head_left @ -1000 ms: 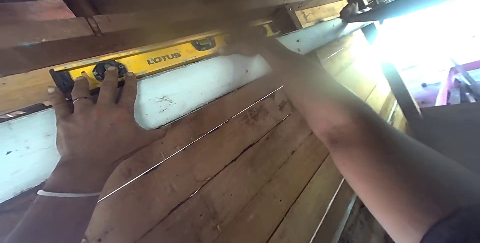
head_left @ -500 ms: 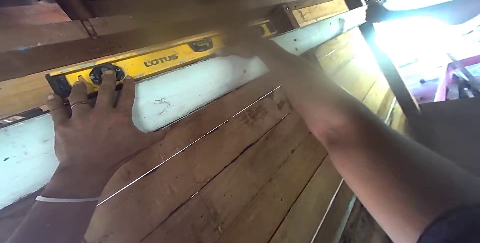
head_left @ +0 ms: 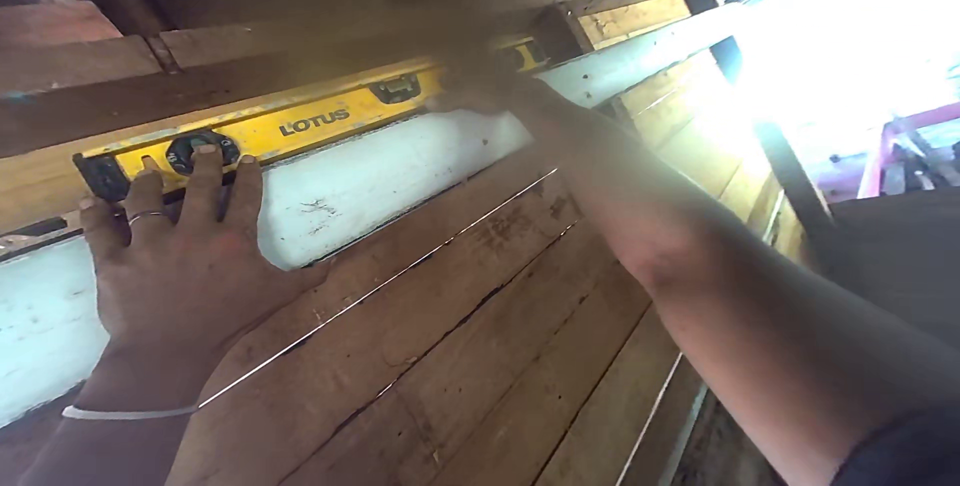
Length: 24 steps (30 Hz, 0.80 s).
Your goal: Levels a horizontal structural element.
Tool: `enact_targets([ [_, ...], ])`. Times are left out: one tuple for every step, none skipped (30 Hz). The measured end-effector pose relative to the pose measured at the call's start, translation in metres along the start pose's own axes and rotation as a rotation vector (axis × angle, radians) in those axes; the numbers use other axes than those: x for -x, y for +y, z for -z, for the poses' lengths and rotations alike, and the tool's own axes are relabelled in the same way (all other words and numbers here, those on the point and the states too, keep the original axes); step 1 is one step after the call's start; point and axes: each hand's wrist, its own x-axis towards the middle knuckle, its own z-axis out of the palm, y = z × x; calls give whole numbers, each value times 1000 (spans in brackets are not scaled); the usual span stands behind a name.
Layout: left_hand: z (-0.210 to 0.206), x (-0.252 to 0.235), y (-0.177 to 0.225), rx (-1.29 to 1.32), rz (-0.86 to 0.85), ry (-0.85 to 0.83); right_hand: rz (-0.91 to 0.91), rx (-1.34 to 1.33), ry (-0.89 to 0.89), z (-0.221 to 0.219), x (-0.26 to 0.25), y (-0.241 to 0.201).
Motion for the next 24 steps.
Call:
enact_targets([
  [0,0,0,4,-2,3,-3,6,-4,0,0,-1],
  [1,0,0,5,-3,0,-5,14,-6,0,-1,-1],
  [1,-1,0,1,-5,1,-6,21,-3,0,-1,0],
  [1,-1,0,-4,-6,1,-5,27,0,0,-1,0],
  [2,-1,0,-5,-7,1,-3,34,4,0,-2,1],
  [2,0,1,-1,-5,0,-3,35,3,0,-1,0],
  [2,0,1,2,-4,-3,-4,34,0,1,0,-1],
  [2,0,1,2,-3,-11,-4,30,-4,1,1,-2],
  [2,-1,1,-2,-3,-17,-6,29,-6,1,1,-2],
  [2,-1,1,-6,-3,-18,-10,26,-10,1,2,-3],
  [2,-1,1,-11,-2,-19,-13,25,-13,2,3,-4],
  [2,-1,1,-12,2,-20,-13,22,-19,3,3,-4],
  [2,-1,1,-12,5,-19,-12,27,-18,2,2,-4],
  [3,-1,2,-9,8,-18,-10,36,-13,2,1,-3],
  [4,-1,2,-11,8,-18,-12,43,-9,2,1,-2],
  [5,0,3,-14,7,-18,-11,48,-3,1,1,-2],
  [5,0,3,-15,8,-13,-11,47,1,1,0,-2],
  [4,0,3,-9,9,-6,-7,41,5,0,0,-1],
  [2,0,2,-5,9,0,-6,37,7,0,-1,-1],
  [0,0,1,-5,6,9,-6,39,8,-1,-1,-1],
  [-1,0,0,-7,3,14,-5,42,7,0,-1,-1],
  [-1,0,0,-11,2,13,-6,40,8,0,0,-1],
  [0,0,0,-15,2,7,-8,42,8,1,1,-2],
  [1,-1,1,-16,5,4,-9,42,7,1,0,-2],
])
